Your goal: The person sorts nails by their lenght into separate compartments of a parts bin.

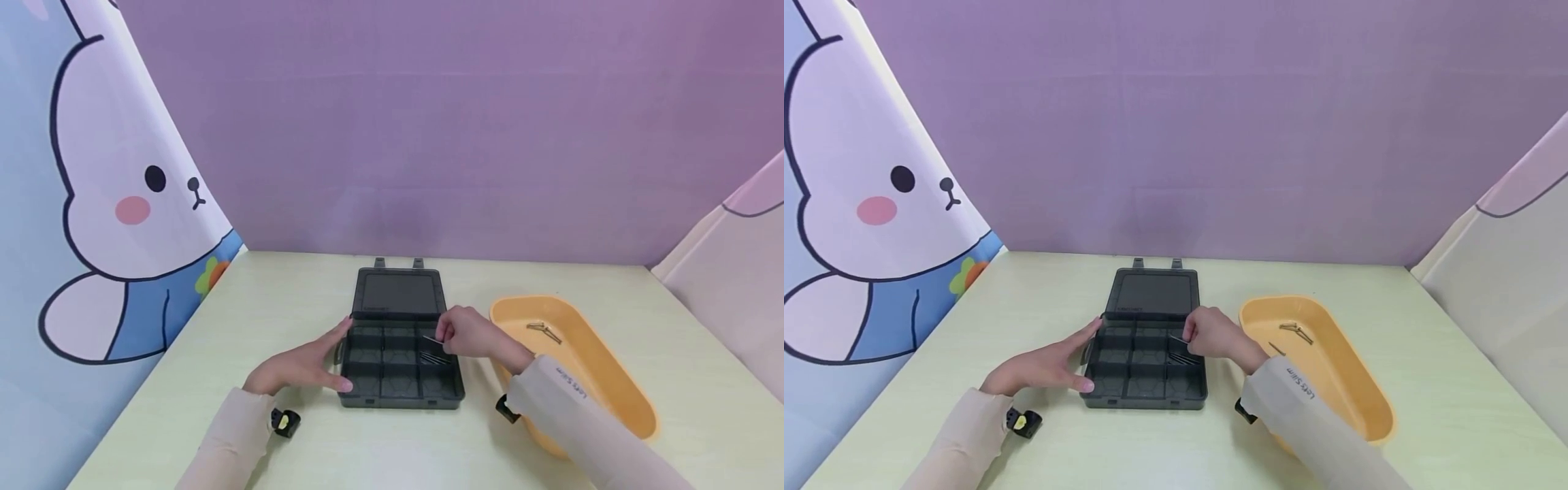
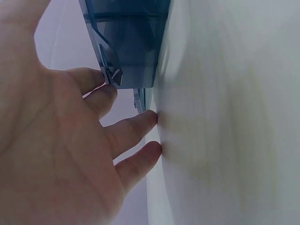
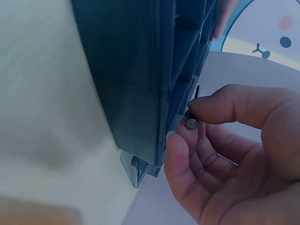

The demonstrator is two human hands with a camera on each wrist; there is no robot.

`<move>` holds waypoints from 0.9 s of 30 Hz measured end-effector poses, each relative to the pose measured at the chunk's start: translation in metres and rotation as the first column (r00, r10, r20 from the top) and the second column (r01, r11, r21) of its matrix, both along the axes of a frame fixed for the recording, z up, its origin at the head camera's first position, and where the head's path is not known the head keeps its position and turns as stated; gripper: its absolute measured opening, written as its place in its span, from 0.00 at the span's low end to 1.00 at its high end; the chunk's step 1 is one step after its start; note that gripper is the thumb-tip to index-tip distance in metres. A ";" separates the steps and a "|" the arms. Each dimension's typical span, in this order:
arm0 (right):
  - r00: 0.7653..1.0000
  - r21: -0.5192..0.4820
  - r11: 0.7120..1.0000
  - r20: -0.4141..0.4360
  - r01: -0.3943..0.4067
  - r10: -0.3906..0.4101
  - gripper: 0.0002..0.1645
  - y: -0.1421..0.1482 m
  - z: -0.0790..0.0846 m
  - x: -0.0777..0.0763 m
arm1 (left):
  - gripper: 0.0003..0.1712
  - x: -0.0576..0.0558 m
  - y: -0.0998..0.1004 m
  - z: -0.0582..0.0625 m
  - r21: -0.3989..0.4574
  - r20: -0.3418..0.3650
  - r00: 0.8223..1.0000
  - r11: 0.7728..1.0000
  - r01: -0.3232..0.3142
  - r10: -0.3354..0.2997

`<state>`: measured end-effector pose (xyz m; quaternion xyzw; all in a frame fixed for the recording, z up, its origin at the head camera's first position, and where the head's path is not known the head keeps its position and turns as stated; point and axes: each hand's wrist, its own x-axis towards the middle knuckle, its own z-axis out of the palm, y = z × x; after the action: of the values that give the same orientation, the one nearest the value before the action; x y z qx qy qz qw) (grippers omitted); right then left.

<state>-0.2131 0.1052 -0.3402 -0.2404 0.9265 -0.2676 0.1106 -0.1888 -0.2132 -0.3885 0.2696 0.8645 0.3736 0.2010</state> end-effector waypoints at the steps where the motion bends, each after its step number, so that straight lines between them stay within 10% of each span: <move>1: 1.000 0.005 1.000 0.000 0.003 -0.003 0.05 0.000 0.000 0.000 | 0.68 0.000 0.000 0.000 -0.001 0.000 1.000 1.000 -0.001 0.001; 27: 1.000 0.015 1.000 0.011 0.004 -0.004 0.06 0.014 0.007 -0.006 | 0.68 -0.003 0.008 -0.001 0.003 0.016 1.000 1.000 -0.017 0.017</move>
<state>-0.2194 0.1194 -0.3330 -0.2361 0.9284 -0.2621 0.1169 -0.1914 -0.2050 -0.3893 0.2597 0.8646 0.3787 0.2041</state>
